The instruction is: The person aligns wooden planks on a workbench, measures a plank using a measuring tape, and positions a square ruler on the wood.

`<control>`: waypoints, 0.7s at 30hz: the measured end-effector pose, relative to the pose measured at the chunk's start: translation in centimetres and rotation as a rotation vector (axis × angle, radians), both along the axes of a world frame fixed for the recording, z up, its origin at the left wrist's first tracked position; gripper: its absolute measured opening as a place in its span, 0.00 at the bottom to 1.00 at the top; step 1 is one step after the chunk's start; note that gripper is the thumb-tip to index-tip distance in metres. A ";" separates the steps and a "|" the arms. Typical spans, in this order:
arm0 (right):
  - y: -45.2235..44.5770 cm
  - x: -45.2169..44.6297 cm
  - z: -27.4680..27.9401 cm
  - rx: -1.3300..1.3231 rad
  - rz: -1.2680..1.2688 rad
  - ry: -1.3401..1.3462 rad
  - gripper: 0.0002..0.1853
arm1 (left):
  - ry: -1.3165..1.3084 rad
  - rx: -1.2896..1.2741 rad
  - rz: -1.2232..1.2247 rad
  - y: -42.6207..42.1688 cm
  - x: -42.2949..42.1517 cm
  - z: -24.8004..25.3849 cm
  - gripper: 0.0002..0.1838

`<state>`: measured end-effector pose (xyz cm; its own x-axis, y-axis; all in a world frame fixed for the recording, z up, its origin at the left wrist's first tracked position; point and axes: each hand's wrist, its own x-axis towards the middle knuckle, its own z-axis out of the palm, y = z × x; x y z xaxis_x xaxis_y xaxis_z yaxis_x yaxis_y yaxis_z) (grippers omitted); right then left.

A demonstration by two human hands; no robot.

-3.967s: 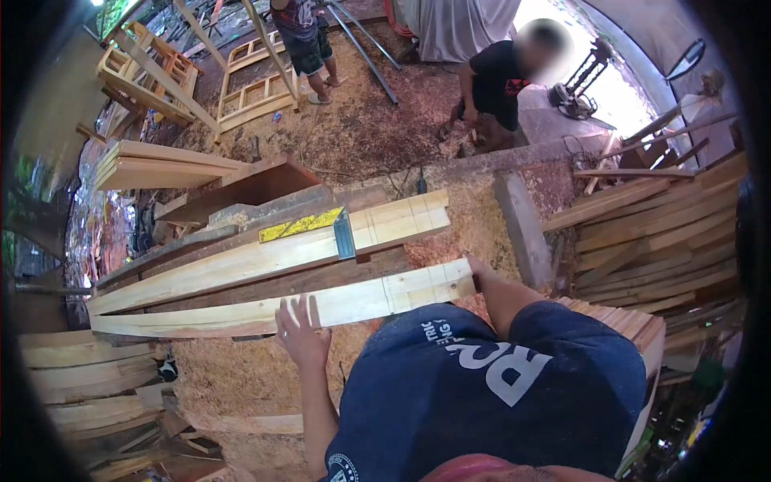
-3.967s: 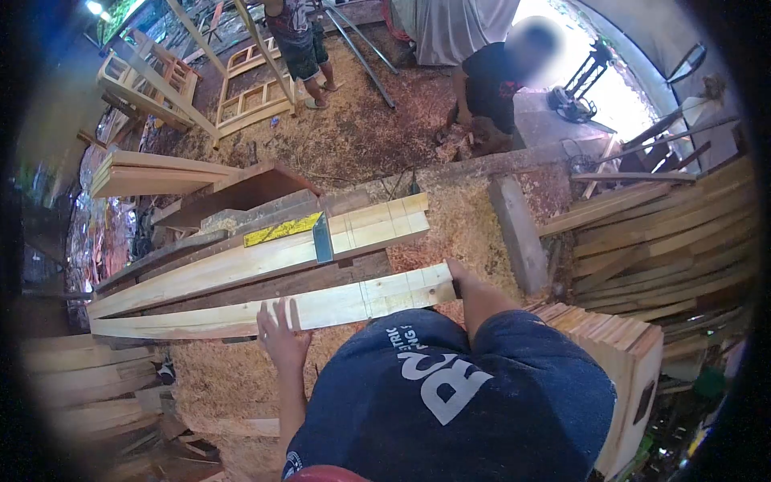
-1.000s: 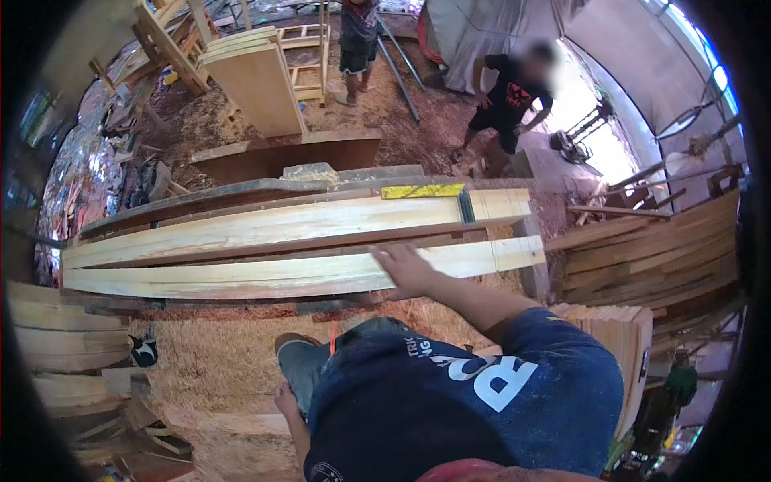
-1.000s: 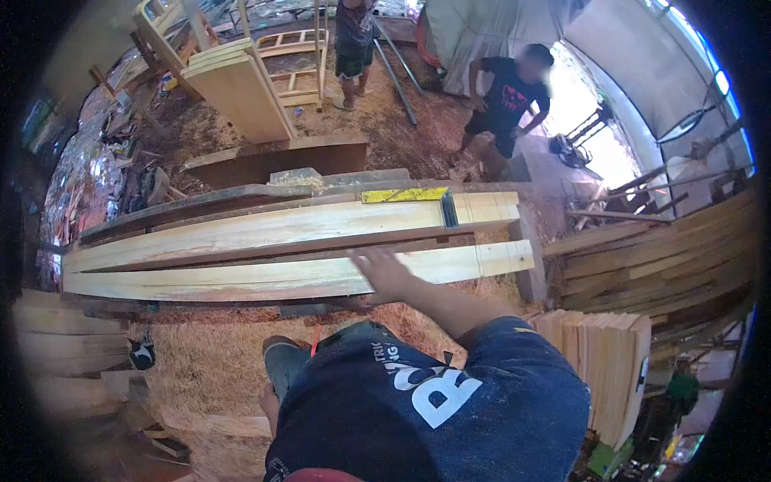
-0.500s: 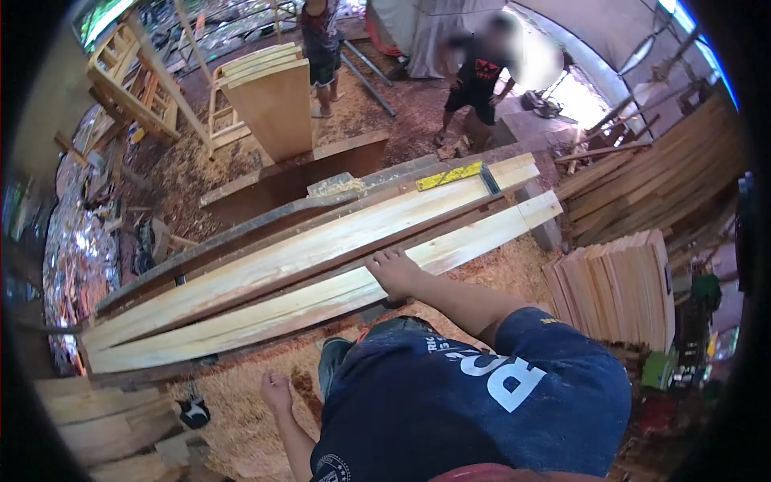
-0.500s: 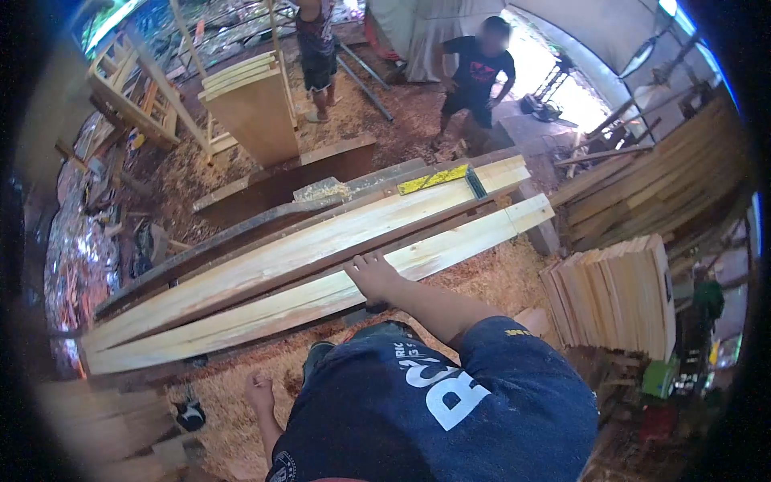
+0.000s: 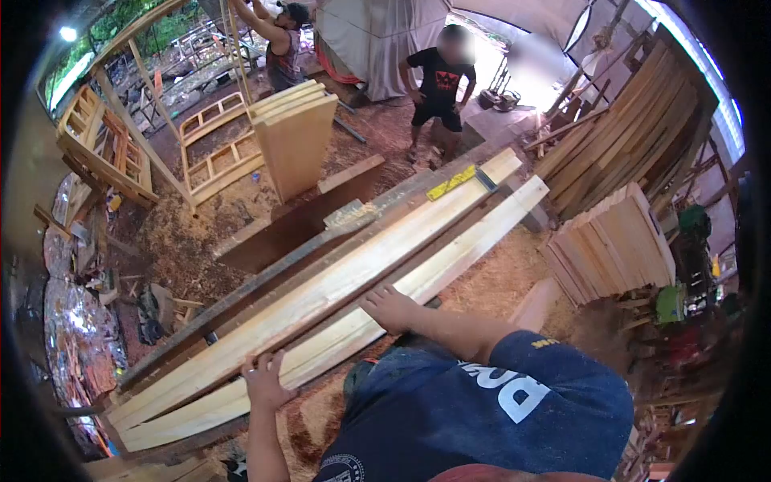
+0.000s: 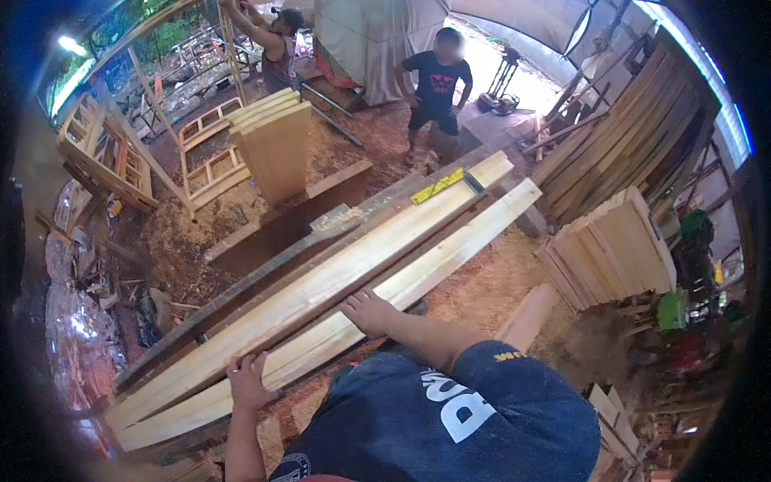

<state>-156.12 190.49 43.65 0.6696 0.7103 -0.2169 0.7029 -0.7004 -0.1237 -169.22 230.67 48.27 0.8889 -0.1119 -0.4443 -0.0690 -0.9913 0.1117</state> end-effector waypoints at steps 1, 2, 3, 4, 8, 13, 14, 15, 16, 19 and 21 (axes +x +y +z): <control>-0.1 -0.2 -2.7 0.031 -0.024 -0.083 0.51 | 0.037 0.005 -0.035 0.5 0.4 -0.4 0.63; 0.0 0.3 0.0 -0.005 -0.009 0.043 0.49 | 0.007 0.050 -0.043 0.6 0.1 -1.0 0.62; 0.0 0.7 3.5 -0.044 0.007 0.169 0.47 | -0.021 0.095 -0.053 0.8 -0.7 -1.9 0.61; -0.3 1.1 2.9 -0.046 0.023 0.163 0.51 | -0.089 0.045 -0.032 1.3 -1.6 -3.1 0.62; -0.9 1.5 1.9 -0.048 0.039 0.179 0.55 | -0.306 -0.114 -0.051 2.4 -2.5 -5.7 0.63; -0.7 2.5 4.0 -0.046 0.048 0.249 0.54 | -0.278 -0.087 -0.043 2.4 -2.2 -6.4 0.60; -0.9 2.3 3.6 -0.015 0.056 0.234 0.54 | -0.247 -0.093 -0.029 2.3 -2.2 -5.8 0.59; -1.1 2.0 3.2 0.014 0.057 0.219 0.55 | -0.215 -0.103 -0.021 2.2 -2.1 -5.3 0.59; -1.3 1.9 2.2 0.068 0.057 0.195 0.57 | -0.252 -0.085 -0.045 2.0 -2.0 -5.0 0.57; -1.3 2.3 2.5 0.037 0.059 0.273 0.58 | -0.300 -0.095 -0.057 2.4 -2.2 -5.9 0.56; -1.6 2.1 2.0 0.029 0.055 0.230 0.56 | -0.285 -0.080 -0.057 2.2 -1.9 -5.8 0.56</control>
